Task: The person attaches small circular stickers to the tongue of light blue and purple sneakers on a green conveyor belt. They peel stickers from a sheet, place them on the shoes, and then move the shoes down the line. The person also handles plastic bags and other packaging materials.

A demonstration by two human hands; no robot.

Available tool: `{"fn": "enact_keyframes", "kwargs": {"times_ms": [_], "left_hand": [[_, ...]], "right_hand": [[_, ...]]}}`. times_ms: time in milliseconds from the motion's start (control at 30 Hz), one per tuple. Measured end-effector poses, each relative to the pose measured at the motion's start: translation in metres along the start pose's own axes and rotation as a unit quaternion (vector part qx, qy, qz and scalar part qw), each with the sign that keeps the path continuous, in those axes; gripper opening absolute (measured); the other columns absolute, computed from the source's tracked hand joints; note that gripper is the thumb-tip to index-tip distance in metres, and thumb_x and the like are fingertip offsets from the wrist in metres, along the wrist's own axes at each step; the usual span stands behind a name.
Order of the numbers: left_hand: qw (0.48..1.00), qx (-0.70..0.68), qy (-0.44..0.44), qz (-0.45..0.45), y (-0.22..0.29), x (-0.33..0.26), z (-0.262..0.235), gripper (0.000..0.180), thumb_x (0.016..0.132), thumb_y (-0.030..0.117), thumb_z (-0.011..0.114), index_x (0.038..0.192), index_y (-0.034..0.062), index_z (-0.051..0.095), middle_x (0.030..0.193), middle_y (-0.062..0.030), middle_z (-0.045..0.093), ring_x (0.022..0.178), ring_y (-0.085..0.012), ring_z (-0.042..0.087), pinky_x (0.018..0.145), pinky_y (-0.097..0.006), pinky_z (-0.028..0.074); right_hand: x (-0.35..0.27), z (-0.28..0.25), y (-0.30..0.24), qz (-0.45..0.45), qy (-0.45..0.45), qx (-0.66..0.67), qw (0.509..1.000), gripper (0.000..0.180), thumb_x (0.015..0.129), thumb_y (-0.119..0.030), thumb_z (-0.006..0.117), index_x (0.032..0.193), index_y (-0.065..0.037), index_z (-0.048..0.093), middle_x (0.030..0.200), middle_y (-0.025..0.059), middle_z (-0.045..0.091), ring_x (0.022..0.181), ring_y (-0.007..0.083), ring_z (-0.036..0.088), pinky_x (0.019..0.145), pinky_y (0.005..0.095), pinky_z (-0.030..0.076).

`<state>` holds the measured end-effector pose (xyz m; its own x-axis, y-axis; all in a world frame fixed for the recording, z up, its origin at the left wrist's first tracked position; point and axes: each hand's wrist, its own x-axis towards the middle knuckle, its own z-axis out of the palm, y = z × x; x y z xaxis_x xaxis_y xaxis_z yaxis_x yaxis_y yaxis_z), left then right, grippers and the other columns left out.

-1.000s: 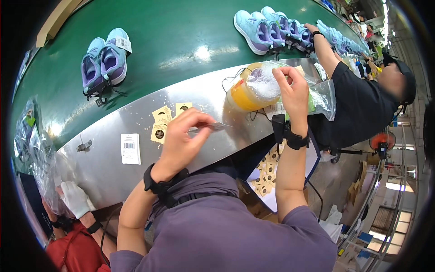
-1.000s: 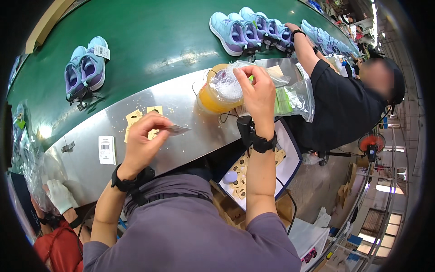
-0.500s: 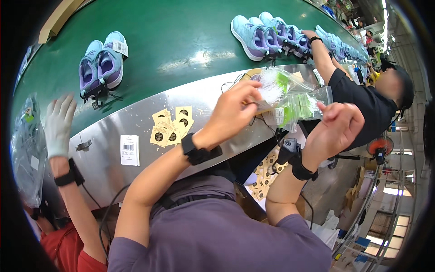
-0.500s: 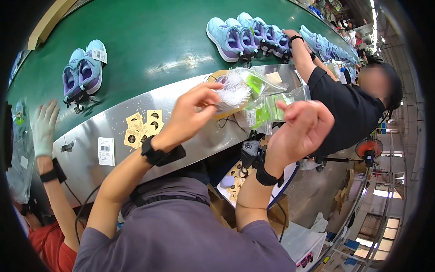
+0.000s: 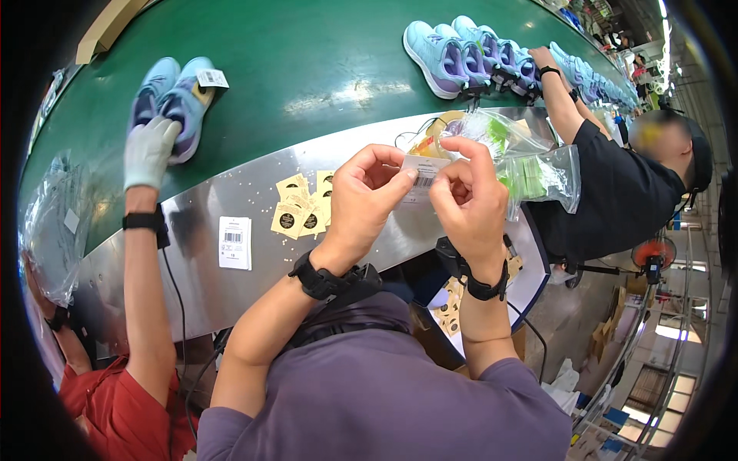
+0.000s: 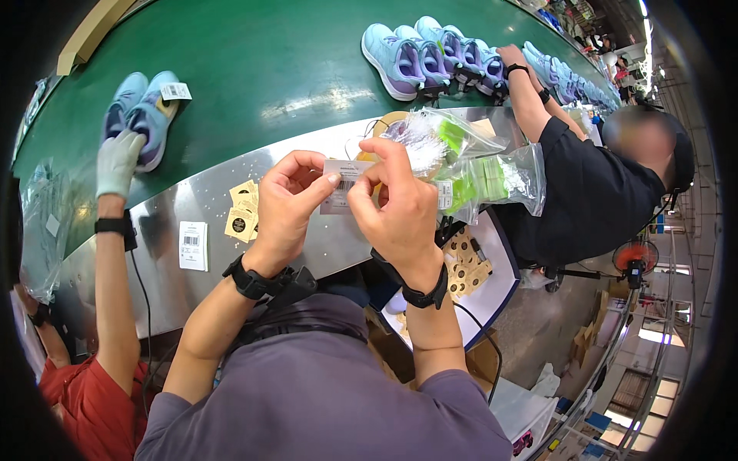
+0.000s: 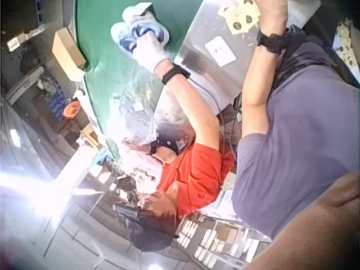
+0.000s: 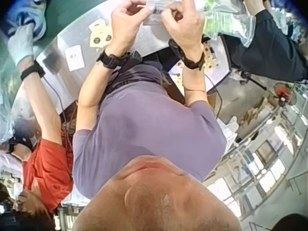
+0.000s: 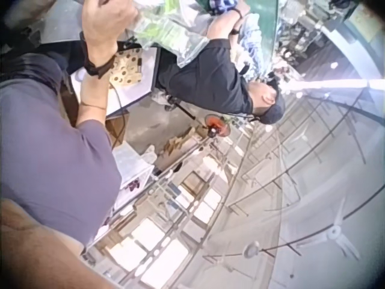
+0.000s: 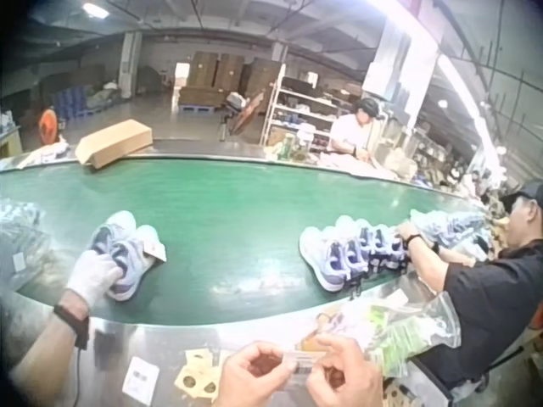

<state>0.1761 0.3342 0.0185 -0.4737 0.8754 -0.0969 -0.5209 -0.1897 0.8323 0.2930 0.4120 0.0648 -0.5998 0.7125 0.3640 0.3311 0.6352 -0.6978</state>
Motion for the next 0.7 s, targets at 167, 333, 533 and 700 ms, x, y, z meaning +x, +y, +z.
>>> {"fn": "enact_keyframes", "kwargs": {"times_ms": [167, 333, 533, 700], "left_hand": [[0.999, 0.040, -0.008, 0.020, -0.001, -0.001, 0.003, 0.016, 0.081, 0.001, 0.065, 0.096, 0.0010, 0.059, 0.088, -0.0014, 0.063, 0.081, -0.0067, 0.060, 0.072, -0.022, 0.048], [0.990, 0.115, -0.033, 0.080, 0.000, -0.001, 0.004, 0.017, 0.081, -0.001, 0.065, 0.096, -0.0004, 0.058, 0.094, -0.0038, 0.062, 0.086, -0.0095, 0.060, 0.076, -0.023, 0.050], [0.983, 0.135, -0.037, 0.122, 0.004, 0.002, 0.007, 0.013, 0.079, 0.000, 0.063, 0.092, 0.0003, 0.060, 0.087, -0.0040, 0.064, 0.080, -0.0099, 0.062, 0.074, -0.024, 0.049], [0.979, 0.136, -0.044, 0.145, 0.008, 0.005, 0.010, 0.009, 0.078, -0.001, 0.062, 0.087, 0.0011, 0.060, 0.082, -0.0038, 0.064, 0.075, -0.0114, 0.062, 0.071, -0.025, 0.049]], "right_hand": [[-0.001, -0.005, -0.004, 0.029, -0.020, 0.013, 0.999, 0.033, 0.072, 0.002, 0.059, 0.104, -0.005, 0.053, 0.059, 0.0022, 0.059, 0.045, 0.0096, 0.052, 0.044, 0.0242, 0.040], [-0.001, -0.008, -0.004, 0.038, -0.012, 0.026, 0.999, 0.030, 0.073, 0.002, 0.059, 0.102, -0.005, 0.053, 0.060, 0.0024, 0.060, 0.045, 0.0086, 0.051, 0.044, 0.0238, 0.040], [0.002, -0.014, -0.006, 0.063, -0.038, 0.059, 0.996, 0.029, 0.075, 0.002, 0.057, 0.103, -0.004, 0.052, 0.059, 0.0019, 0.059, 0.045, 0.0070, 0.049, 0.044, 0.0232, 0.038], [0.006, -0.017, -0.007, 0.073, -0.043, 0.063, 0.994, 0.027, 0.076, 0.002, 0.056, 0.103, -0.003, 0.052, 0.059, 0.0023, 0.059, 0.046, 0.0062, 0.049, 0.044, 0.0229, 0.037]]}}
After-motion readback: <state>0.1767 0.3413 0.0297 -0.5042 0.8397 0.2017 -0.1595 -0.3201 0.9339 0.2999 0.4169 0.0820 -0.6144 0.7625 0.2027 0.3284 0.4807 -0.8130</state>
